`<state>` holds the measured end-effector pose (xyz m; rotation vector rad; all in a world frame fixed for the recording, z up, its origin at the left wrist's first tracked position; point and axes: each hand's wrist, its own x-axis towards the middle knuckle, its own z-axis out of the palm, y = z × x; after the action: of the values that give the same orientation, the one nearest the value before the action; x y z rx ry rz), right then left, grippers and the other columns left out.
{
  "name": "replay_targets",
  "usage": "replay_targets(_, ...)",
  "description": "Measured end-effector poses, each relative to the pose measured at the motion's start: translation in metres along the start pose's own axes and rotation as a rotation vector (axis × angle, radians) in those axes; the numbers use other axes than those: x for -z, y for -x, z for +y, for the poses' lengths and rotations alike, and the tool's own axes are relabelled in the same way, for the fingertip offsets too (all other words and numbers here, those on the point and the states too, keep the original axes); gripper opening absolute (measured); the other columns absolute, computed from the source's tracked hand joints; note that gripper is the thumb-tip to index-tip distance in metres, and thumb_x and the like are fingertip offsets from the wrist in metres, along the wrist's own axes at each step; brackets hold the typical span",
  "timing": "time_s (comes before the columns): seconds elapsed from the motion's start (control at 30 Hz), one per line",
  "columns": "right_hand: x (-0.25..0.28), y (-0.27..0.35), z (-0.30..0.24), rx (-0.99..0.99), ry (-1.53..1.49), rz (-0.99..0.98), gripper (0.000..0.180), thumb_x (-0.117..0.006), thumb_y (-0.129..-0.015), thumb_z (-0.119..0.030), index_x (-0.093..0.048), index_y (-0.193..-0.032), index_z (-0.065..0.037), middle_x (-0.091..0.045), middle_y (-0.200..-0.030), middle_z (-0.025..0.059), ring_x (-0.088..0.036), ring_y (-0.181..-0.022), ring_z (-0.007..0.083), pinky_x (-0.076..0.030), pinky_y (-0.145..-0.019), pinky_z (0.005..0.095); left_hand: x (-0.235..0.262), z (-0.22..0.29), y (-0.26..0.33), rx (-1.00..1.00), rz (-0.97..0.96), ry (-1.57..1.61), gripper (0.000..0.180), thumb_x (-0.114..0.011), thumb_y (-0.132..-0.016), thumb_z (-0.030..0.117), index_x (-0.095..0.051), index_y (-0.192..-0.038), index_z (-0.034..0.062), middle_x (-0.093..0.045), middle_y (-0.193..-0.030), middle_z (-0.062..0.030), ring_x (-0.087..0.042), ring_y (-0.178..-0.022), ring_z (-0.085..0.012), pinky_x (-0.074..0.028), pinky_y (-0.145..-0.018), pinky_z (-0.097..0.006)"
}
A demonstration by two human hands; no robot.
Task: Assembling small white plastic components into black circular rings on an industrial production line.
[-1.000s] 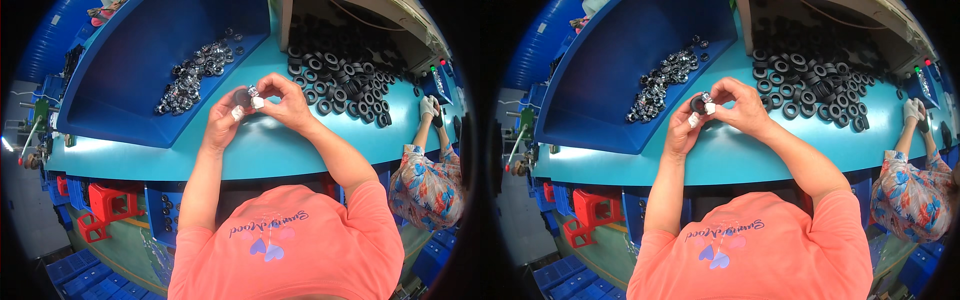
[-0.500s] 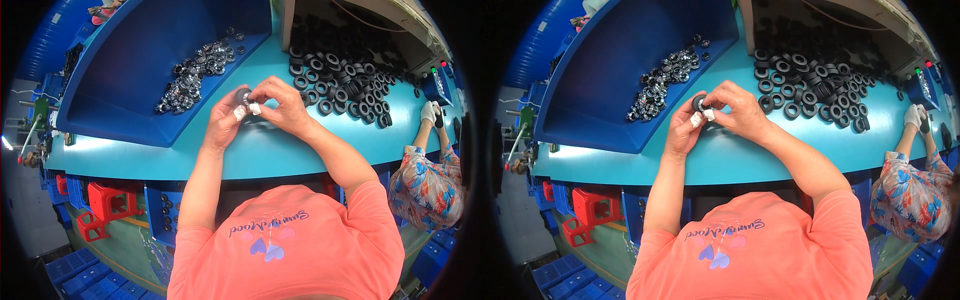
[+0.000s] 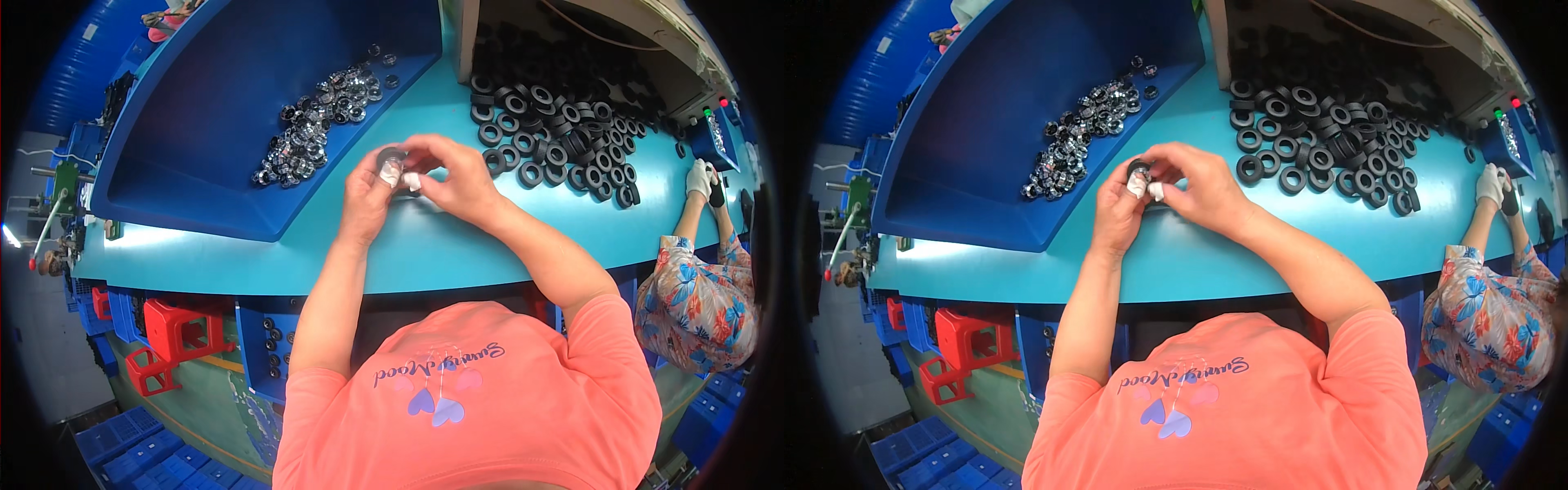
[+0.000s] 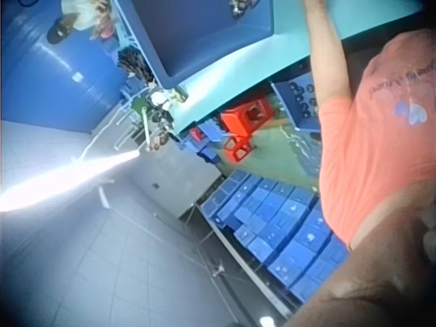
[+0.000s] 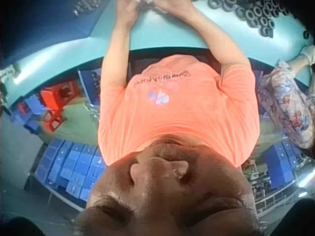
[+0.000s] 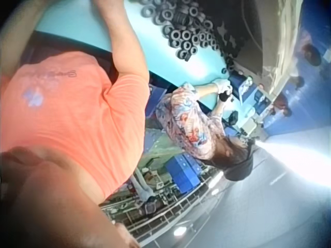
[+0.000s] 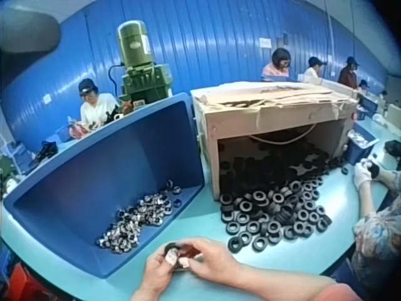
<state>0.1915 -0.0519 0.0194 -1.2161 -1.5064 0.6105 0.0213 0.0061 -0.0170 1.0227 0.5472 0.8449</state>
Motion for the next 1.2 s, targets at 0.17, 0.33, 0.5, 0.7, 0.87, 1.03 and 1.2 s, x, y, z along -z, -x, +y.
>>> replay_targets(0.17, 0.006, -0.002, 0.019, -0.31, -0.189, -0.069, 0.039, -0.067, -0.085, -0.006, -0.065, -0.124, -0.002, -0.072, -0.1, 0.0125, -0.071, -0.097, 0.0174, -0.057, -0.085, 0.0297, -0.001, 0.0, -0.001, -0.021, 0.012, 0.022, 0.031, -0.061, -0.099, 0.014, -0.055, -0.128, 0.0029, -0.065, -0.102, -0.0074, -0.066, -0.082, -0.0149, -0.06, -0.073, -0.034)
replay_targets(0.33, -0.003, 0.002, 0.016, -0.321, -0.281, -0.115, 0.033, -0.069, -0.085, -0.008, -0.073, -0.116, -0.002, -0.069, -0.111, 0.0118, -0.07, -0.093, 0.0191, -0.056, -0.083, 0.032, -0.001, -0.001, 0.001, -0.052, 0.062, -0.055, 0.021, -0.055, -0.101, 0.007, -0.059, -0.122, 0.0065, -0.063, -0.098, -0.0054, -0.06, -0.075, -0.011, -0.057, -0.064, -0.028)
replay_targets(0.5, -0.008, 0.007, 0.014, -0.255, -0.093, -0.088, 0.033, -0.074, -0.083, -0.01, -0.073, -0.116, -0.002, -0.07, -0.105, 0.0097, -0.069, -0.093, 0.017, -0.056, -0.08, 0.0305, -0.005, -0.005, 0.002, -0.077, 0.139, -0.207, 0.019, -0.054, -0.102, 0.008, -0.059, -0.119, 0.0058, -0.063, -0.093, -0.0037, -0.059, -0.07, -0.0089, -0.056, -0.059, -0.026)
replay_targets(0.7, -0.006, -0.001, 0.016, -0.445, -0.284, -0.099, 0.032, -0.069, -0.085, -0.008, -0.073, -0.116, -0.001, -0.073, -0.097, 0.0084, -0.069, -0.087, 0.0142, -0.056, -0.079, 0.0286, -0.007, 0.002, 0.001, 0.0, 0.115, -0.221, 0.032, -0.054, -0.101, 0.007, -0.054, -0.133, 0.0051, -0.064, -0.099, -0.0059, -0.061, -0.075, -0.0111, -0.057, -0.063, -0.028)
replay_targets(0.87, 0.008, -0.009, 0.016, -0.578, -0.49, -0.127, 0.035, -0.063, -0.09, -0.01, -0.067, -0.122, 0.005, -0.072, -0.095, 0.0097, -0.067, -0.083, 0.0129, -0.056, -0.077, 0.0289, -0.004, 0.002, 0.003, 0.016, -0.034, -0.104, 0.054, -0.057, -0.099, 0.006, -0.04, -0.15, 0.0077, -0.064, -0.107, -0.0074, -0.063, -0.086, -0.0134, -0.056, -0.071, -0.029)
replay_targets(1.03, 0.006, -0.009, 0.017, -0.594, -0.445, -0.139, 0.031, -0.065, -0.091, -0.012, -0.067, -0.116, 0.005, -0.071, -0.095, 0.0098, -0.067, -0.082, 0.0131, -0.056, -0.077, 0.0282, -0.014, 0.004, 0.004, -0.023, 0.001, -0.269, 0.058, -0.061, -0.096, 0.004, -0.04, -0.15, 0.0071, -0.064, -0.11, -0.0062, -0.063, -0.09, -0.0126, -0.054, -0.07, -0.027)
replay_targets(1.2, 0.006, -0.007, 0.02, -0.65, -0.587, -0.174, 0.029, -0.067, -0.092, -0.015, -0.066, -0.113, 0.003, -0.071, -0.096, 0.0083, -0.066, -0.082, 0.0128, -0.055, -0.078, 0.0267, -0.009, -0.001, 0.004, -0.01, -0.019, -0.254, 0.055, -0.063, -0.094, 0.003, -0.047, -0.146, 0.0072, -0.065, -0.107, -0.0041, -0.061, -0.083, -0.0111, -0.053, -0.066, -0.025)
